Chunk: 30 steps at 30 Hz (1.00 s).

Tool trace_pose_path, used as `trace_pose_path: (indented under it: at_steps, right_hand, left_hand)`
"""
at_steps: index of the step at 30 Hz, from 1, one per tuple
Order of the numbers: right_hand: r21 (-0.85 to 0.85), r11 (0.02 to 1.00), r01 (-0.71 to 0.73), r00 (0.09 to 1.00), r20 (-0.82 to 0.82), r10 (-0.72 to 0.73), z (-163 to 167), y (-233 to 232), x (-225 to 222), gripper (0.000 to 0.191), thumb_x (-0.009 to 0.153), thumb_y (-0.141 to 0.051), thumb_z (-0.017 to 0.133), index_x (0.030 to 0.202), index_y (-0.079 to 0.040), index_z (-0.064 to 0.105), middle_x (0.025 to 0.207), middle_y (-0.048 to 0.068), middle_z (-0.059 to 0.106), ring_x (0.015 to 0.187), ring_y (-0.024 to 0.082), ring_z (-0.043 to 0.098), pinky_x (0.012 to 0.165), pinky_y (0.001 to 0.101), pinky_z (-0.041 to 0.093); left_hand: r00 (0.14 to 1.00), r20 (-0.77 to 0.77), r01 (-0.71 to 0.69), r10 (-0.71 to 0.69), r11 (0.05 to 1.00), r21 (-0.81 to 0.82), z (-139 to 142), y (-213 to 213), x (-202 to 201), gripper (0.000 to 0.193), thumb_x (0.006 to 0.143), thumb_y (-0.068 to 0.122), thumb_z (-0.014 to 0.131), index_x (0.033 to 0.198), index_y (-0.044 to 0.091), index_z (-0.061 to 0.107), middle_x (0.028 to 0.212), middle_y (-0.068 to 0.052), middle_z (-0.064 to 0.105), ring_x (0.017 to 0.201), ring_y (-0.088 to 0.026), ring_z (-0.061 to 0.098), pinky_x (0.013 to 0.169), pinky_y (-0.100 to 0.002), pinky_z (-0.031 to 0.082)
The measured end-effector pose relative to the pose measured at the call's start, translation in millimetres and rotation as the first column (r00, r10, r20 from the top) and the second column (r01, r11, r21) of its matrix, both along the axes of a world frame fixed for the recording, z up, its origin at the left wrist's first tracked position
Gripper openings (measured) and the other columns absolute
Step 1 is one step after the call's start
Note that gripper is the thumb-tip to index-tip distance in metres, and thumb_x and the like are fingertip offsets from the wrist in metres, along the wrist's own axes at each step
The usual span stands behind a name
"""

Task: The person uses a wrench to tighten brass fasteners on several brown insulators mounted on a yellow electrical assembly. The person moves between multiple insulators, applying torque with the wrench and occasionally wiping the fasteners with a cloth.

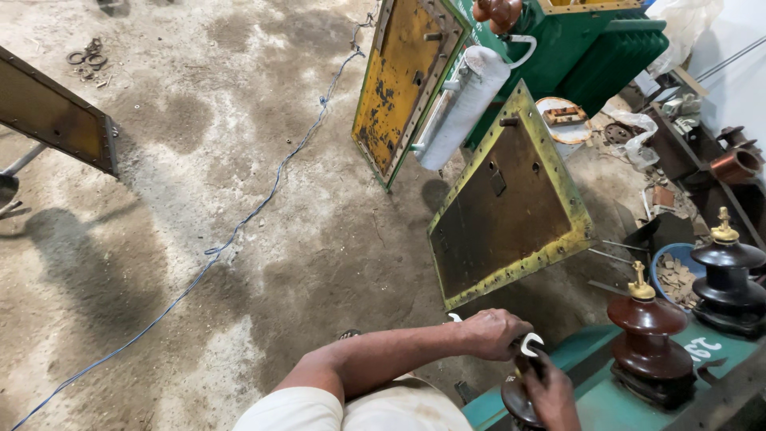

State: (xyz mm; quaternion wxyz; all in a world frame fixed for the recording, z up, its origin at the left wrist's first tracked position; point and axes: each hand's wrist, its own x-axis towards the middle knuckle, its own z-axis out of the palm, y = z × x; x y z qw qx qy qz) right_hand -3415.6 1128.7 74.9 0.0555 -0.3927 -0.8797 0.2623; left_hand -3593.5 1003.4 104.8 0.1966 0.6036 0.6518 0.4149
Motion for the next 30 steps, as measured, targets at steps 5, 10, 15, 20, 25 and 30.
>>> trace_pose_path:
  at_steps: [5, 10, 15, 20, 25, 30]
  right_hand:
    - [-0.005, 0.997, 0.083, 0.996, -0.013, -0.083, 6, -10, -5, 0.044, 0.082, -0.032, 0.078, 0.122, -0.013, 0.075, 0.098, 0.022, 0.077, 0.096, 0.037, 0.078, 0.082, 0.0429, 0.059]
    - [-0.112, 0.987, -0.113, 0.993, -0.051, 0.108, -10, 20, 2, 0.044, 0.084, -0.029, 0.075, 0.123, -0.009, 0.071, 0.099, 0.019, 0.076, 0.097, 0.035, 0.076, 0.085, 0.0408, 0.057]
    - [0.034, 0.990, -0.137, 0.990, -0.040, 0.138, -22, 38, 13, 0.049, 0.077, -0.019, 0.073, 0.125, -0.009, 0.074, 0.101, 0.023, 0.077, 0.098, 0.033, 0.077, 0.087, 0.0403, 0.059]
    - [0.306, 0.952, 0.032, 0.993, -0.116, 0.004, -24, -12, 5, 0.039, 0.077, -0.030, 0.082, 0.107, -0.006, 0.075, 0.104, 0.021, 0.075, 0.102, 0.038, 0.072, 0.088, 0.0444, 0.057]
    - [0.440, 0.897, 0.034, 0.996, -0.084, 0.003, -15, -11, 0, 0.040, 0.079, -0.033, 0.081, 0.107, -0.006, 0.075, 0.102, 0.018, 0.075, 0.100, 0.037, 0.071, 0.088, 0.0457, 0.056]
    - [-0.480, 0.865, -0.142, 0.989, -0.025, 0.148, -22, 54, 11, 0.048, 0.082, -0.019, 0.072, 0.129, -0.008, 0.066, 0.098, 0.014, 0.080, 0.086, 0.023, 0.076, 0.078, 0.0401, 0.061]
  left_hand:
    - [1.000, -0.003, 0.012, -0.012, 1.000, 0.002, 3, -3, -2, 0.024, 0.085, 0.021, 0.068, 0.103, 0.007, 0.070, 0.100, -0.017, 0.074, 0.099, -0.038, 0.072, 0.087, -0.049, 0.057]
    - [1.000, -0.025, 0.008, -0.008, 1.000, 0.002, 2, -4, -1, 0.027, 0.085, 0.025, 0.070, 0.102, 0.005, 0.069, 0.098, -0.019, 0.073, 0.097, -0.039, 0.072, 0.087, -0.049, 0.057]
    - [1.000, -0.019, 0.016, -0.016, 0.999, 0.037, -1, -1, 1, 0.028, 0.083, 0.025, 0.069, 0.104, 0.007, 0.070, 0.098, -0.018, 0.073, 0.098, -0.039, 0.071, 0.086, -0.050, 0.057]
    - [1.000, -0.026, 0.010, -0.009, 1.000, 0.016, -4, 0, -1, 0.029, 0.082, 0.024, 0.070, 0.104, 0.006, 0.070, 0.099, -0.018, 0.073, 0.099, -0.040, 0.071, 0.086, -0.050, 0.057]
    - [0.998, -0.067, 0.007, -0.004, 0.999, 0.041, -4, 2, 0, 0.027, 0.085, 0.026, 0.070, 0.103, 0.006, 0.069, 0.099, -0.018, 0.073, 0.101, -0.039, 0.071, 0.090, -0.050, 0.057]
    - [0.997, -0.070, 0.020, -0.019, 1.000, 0.008, -2, 4, 1, 0.033, 0.077, 0.026, 0.073, 0.102, 0.005, 0.069, 0.098, -0.019, 0.073, 0.098, -0.039, 0.071, 0.086, -0.050, 0.057]
